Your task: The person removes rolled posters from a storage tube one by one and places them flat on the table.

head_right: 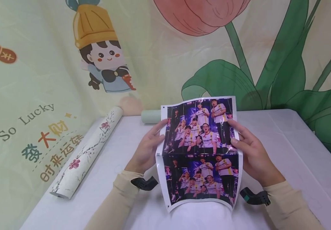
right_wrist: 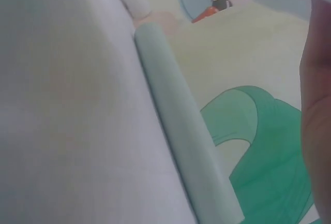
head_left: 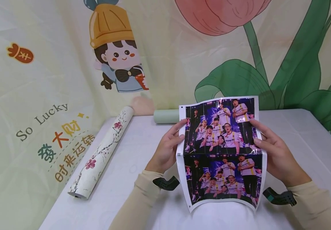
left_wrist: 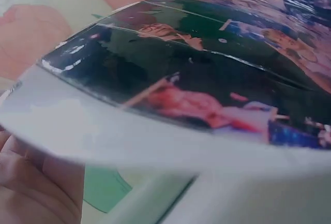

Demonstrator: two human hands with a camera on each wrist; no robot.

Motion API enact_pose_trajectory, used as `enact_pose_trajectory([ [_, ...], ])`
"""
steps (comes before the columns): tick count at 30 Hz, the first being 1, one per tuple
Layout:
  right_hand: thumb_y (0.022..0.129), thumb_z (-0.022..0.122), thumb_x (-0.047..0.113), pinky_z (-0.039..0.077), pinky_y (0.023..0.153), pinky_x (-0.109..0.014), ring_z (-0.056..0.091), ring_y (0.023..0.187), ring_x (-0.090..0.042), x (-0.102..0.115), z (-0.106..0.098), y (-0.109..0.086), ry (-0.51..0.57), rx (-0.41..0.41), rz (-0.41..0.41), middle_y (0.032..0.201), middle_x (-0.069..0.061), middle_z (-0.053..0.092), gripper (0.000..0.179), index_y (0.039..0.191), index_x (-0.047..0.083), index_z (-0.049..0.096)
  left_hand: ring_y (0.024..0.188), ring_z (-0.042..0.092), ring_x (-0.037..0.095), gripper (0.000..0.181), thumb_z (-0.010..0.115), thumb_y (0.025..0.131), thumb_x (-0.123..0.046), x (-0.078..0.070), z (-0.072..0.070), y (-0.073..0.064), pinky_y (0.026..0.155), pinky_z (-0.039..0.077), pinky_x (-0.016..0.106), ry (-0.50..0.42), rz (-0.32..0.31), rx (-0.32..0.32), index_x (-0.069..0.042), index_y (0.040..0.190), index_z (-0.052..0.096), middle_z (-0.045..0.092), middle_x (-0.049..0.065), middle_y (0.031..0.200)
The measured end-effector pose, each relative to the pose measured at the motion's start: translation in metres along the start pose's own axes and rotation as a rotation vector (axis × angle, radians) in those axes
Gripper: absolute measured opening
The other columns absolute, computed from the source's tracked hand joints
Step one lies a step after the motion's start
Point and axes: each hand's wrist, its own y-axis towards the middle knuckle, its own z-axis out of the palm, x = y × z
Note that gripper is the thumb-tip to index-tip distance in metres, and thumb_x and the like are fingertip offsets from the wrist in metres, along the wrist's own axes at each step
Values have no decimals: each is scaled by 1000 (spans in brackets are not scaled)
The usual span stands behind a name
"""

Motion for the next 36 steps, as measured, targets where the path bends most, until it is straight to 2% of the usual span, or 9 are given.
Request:
enact_pose_trajectory([
  [3,101,25,4,47,84,-45,53,116,-24,2,0,0,90,61,-3,147,-11,23,54,150,23,12,124,43,31,47,34,100,-6,2,3,-1,95,41,42,-14,-11,3,-23,144,33,33,8,146],
  [6,101,24,4,47,84,-46,52,117,-26,3,2,0,88,82,7,146,-12,24,55,150,24,11,125,42,30,48,31,100,-6,2,8,-1,96,40,41,-18,5,1,-23,145,30,31,7,147],
  [8,100,26,4,47,84,-46,53,116,-25,4,4,1,35,70,15,146,-12,24,56,150,25,11,126,41,29,48,30,100,-6,1,11,-1,96,40,40,-5,32,-16,-21,145,29,30,5,147],
  [13,98,36,1,47,87,-38,45,122,-21,7,10,0,-171,21,36,150,-13,16,64,149,29,12,125,43,29,46,35,99,-5,-2,14,0,94,42,39,51,129,-145,-20,143,35,37,4,144],
  [16,96,39,-3,46,89,-37,41,124,-21,9,12,-1,-205,50,31,151,-15,11,70,149,30,8,125,44,27,45,37,99,-6,-2,13,2,94,42,37,76,140,-195,-22,141,39,40,2,142],
  [19,94,38,-7,47,86,-43,46,122,-23,11,12,-2,-154,103,11,149,-16,14,74,150,30,4,124,46,26,43,39,100,-11,-3,12,2,94,42,38,124,111,-211,-25,141,39,40,0,142],
  [25,94,31,-10,47,80,-54,51,117,-29,10,11,-3,-31,147,8,147,-15,19,75,149,32,2,119,49,28,45,46,98,-26,2,13,3,93,44,39,216,41,-193,-21,142,37,43,7,139],
  [32,94,19,-13,43,78,-60,49,115,-41,5,11,0,194,288,-36,147,-17,19,73,149,29,-6,121,48,27,47,50,96,-24,16,18,6,94,43,38,164,26,-189,-16,141,38,42,8,139],
  [36,94,16,-11,42,79,-60,48,116,-43,4,13,1,227,309,-36,149,-16,14,71,148,29,-7,120,48,27,48,52,95,-22,23,18,7,93,43,38,130,35,-212,-14,140,39,41,8,139],
])
